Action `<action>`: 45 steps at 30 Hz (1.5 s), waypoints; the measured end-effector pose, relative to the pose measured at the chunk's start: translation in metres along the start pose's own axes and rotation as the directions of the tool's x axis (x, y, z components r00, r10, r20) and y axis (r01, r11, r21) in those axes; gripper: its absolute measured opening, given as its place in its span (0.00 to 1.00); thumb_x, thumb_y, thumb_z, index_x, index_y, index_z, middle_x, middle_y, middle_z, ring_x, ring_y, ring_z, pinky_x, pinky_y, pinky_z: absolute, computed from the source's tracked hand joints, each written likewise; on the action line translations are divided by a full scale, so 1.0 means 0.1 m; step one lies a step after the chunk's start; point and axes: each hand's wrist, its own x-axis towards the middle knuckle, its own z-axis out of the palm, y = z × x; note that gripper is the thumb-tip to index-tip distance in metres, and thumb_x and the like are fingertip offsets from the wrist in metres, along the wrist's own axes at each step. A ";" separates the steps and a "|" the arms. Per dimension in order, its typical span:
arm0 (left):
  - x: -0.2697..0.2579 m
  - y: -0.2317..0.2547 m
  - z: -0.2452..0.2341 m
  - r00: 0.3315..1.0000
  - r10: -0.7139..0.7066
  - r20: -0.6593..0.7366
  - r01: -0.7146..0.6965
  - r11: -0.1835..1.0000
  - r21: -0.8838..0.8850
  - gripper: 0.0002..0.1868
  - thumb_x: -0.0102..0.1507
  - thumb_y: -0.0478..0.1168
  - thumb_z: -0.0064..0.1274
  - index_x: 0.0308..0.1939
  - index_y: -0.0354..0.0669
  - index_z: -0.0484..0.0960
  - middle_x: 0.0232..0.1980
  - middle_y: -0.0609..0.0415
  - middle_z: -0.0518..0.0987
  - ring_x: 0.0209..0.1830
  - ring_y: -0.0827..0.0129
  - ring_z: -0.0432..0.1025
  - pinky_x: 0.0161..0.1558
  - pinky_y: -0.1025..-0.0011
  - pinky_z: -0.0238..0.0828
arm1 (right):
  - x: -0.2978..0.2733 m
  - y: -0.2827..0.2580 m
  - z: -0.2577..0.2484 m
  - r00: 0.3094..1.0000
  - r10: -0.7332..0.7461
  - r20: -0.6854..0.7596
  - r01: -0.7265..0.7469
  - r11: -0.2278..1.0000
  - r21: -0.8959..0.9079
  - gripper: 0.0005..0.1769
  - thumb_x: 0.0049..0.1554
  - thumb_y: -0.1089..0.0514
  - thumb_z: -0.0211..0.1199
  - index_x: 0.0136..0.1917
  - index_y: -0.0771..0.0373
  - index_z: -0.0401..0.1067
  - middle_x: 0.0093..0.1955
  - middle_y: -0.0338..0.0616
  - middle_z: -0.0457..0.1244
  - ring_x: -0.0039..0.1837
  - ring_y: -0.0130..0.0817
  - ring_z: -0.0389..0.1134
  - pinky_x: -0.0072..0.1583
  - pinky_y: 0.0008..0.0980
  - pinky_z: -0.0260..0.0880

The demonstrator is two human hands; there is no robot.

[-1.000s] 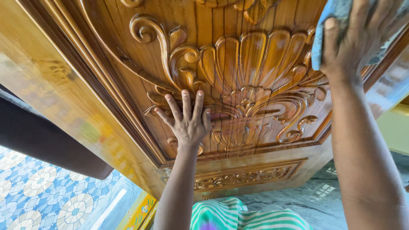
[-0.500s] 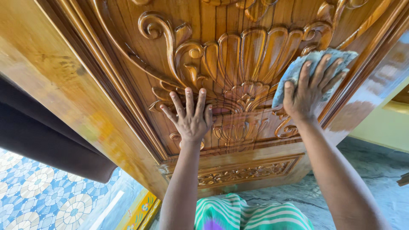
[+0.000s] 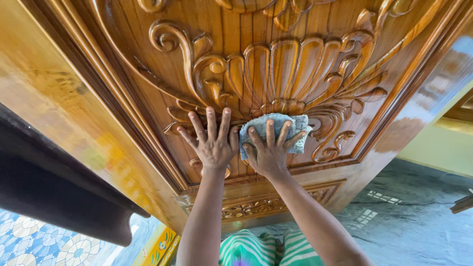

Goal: The person wipes a carved wooden door with a cloth, focusing on the intricate floral patterns. They use both hands to clean the surface, moving the cloth across the carvings to remove dust or dirt.

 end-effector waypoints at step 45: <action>-0.06 -0.04 0.07 0.998 0.029 -0.048 -0.028 0.999 0.025 0.27 0.75 0.59 0.45 0.78 0.68 0.66 0.84 0.56 0.54 0.85 0.44 0.42 0.79 0.31 0.25 | 0.54 1.16 -0.04 0.904 0.409 -0.126 -0.422 0.900 -0.110 0.37 0.72 0.32 0.18 0.89 0.44 0.25 0.88 0.44 0.18 0.85 0.44 0.10 0.76 0.62 0.01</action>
